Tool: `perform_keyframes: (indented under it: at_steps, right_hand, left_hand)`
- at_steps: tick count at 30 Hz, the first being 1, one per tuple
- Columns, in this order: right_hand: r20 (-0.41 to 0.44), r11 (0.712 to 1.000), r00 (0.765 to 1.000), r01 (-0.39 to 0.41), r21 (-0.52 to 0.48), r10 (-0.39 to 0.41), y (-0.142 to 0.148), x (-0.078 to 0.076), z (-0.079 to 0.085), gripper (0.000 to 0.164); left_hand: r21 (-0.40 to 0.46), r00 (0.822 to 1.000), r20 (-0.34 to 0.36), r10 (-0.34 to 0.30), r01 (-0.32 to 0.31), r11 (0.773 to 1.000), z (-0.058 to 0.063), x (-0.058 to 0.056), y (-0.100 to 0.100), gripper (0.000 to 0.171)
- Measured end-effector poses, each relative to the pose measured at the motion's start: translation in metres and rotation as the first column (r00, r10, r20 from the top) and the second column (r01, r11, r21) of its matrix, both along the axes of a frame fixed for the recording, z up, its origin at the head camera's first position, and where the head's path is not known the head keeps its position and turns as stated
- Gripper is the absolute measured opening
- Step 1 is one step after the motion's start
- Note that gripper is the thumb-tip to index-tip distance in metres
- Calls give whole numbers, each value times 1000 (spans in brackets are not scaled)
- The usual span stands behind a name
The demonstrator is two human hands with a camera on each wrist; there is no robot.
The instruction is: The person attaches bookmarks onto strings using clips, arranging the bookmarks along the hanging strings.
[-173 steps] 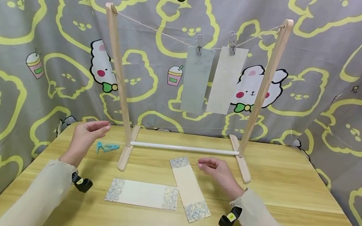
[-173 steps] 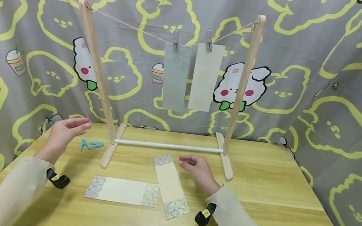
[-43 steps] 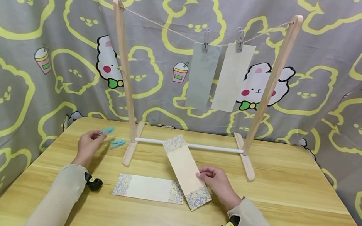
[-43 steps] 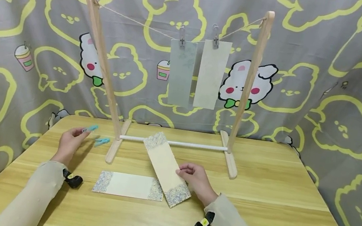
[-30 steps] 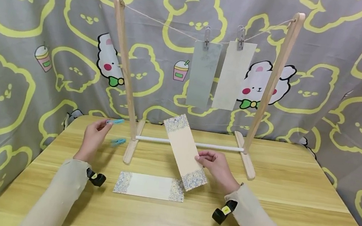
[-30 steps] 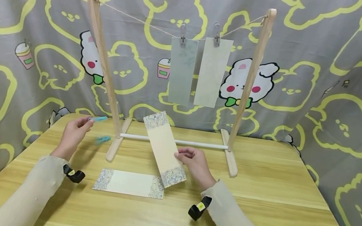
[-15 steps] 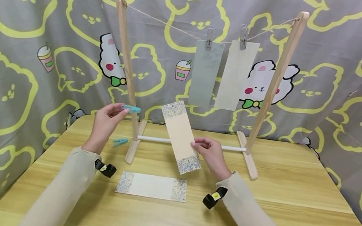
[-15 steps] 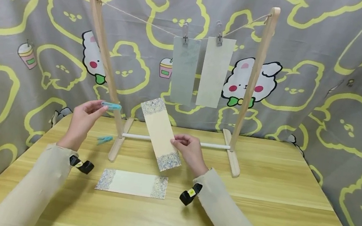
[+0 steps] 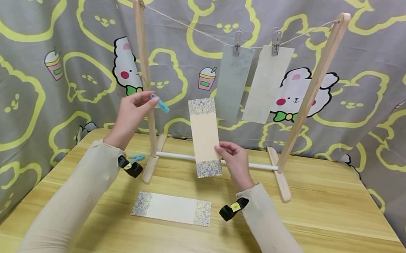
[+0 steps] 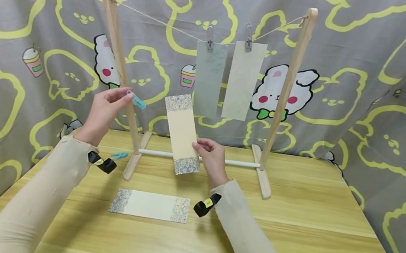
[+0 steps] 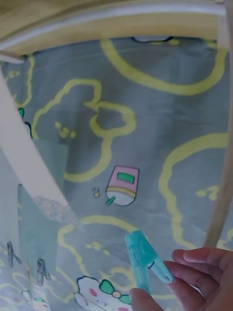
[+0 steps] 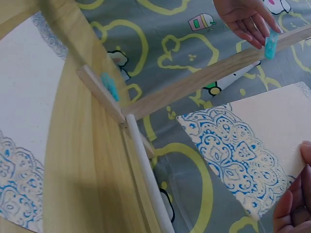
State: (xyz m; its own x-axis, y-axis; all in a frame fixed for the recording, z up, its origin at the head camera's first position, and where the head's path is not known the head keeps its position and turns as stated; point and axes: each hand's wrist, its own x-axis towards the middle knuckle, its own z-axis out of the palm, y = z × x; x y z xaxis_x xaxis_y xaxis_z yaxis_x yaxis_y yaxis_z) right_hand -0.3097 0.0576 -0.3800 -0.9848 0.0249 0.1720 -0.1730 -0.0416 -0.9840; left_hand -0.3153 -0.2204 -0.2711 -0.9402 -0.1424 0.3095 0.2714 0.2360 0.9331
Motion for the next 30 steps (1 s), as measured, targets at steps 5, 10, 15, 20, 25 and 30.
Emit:
perform_keyframes:
  at_steps: [5,10,15,20,25,30]
  right_hand:
    - [8,1000,1000,19,7,-19,-2,-6,6,25]
    - [-16,1000,1000,23,-17,-24,-4,-11,13,24]
    - [-35,1000,999,19,-24,-20,-6,-14,21,26]
    - [-42,999,999,29,-26,-30,-8,-16,29,26]
    - [-36,999,999,17,-29,-18,-10,-18,35,27]
    - [-47,999,999,19,-40,-21,-10,-22,43,25]
  left_hand:
    - [49,999,-35,4,-3,999,17,-6,11,45]
    - [89,998,-57,-12,17,996,35,-11,23,44]
    - [159,994,-103,-35,51,986,53,-16,34,43]
    - [215,990,-125,-61,87,973,70,-18,41,36]
    - [247,988,-133,-73,104,963,84,-20,44,35]
    - [393,983,-112,-143,176,903,100,-22,48,36]
